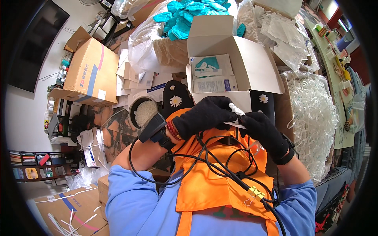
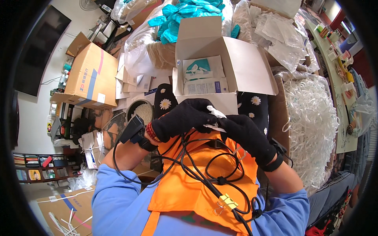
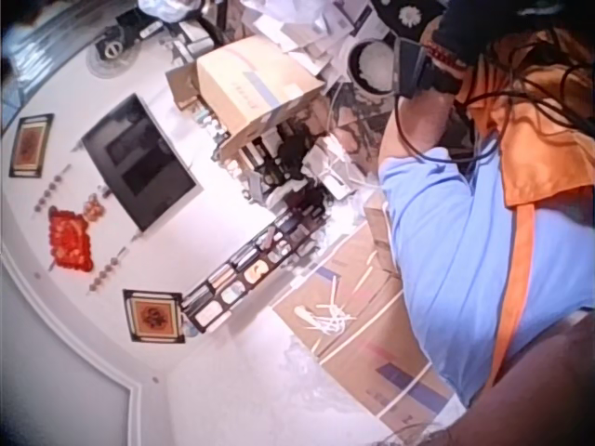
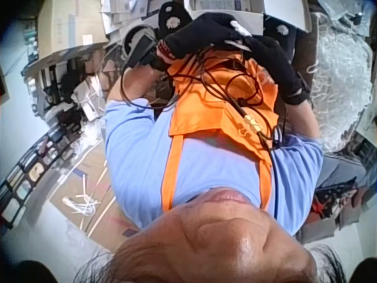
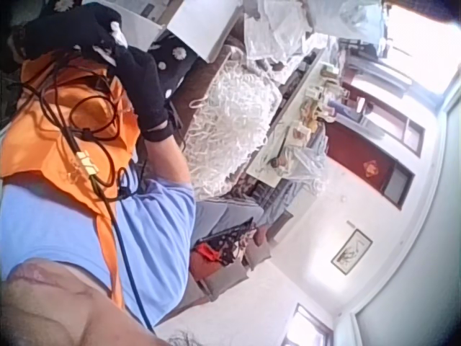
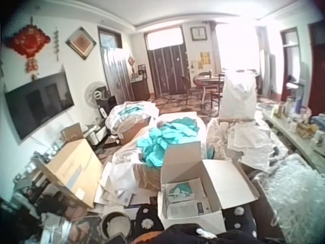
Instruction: The person is sorting and packing protective face masks into a box.
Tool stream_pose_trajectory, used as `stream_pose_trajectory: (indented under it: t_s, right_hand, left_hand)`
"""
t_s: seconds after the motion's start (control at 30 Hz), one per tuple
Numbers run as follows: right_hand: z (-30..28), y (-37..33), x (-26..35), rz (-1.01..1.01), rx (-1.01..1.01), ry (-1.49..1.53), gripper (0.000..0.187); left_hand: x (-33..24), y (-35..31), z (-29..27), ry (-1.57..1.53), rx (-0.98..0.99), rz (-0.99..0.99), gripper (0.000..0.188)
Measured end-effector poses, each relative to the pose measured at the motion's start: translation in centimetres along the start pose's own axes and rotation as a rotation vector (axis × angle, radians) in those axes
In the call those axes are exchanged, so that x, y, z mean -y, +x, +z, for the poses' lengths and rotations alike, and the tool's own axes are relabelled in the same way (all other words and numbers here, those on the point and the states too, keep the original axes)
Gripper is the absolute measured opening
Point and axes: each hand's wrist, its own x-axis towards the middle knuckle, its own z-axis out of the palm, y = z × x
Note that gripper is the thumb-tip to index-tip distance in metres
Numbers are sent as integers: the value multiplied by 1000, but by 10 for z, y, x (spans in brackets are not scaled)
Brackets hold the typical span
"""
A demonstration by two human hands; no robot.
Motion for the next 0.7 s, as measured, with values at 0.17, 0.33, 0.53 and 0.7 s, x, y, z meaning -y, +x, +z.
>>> stream_pose_trajectory:
  t_s: [0.17,0.33,0.53,0.7]
  right_hand:
    - [8,-4,6,9,-25,110,37]
    - [5,5,-15,-310,-64,-173,31]
    - [5,1,-21,-133,-39,-91,33]
    - [1,-3,-12,-129,23,-198,33]
  left_hand:
    - [1,-2,-3,-35,-27,-13,15]
    - [-2,-3,-2,23,-43,7,11]
    - [13,1,-13,-15,4,-22,14]
    - [-2,2,-12,45,-29,2,21]
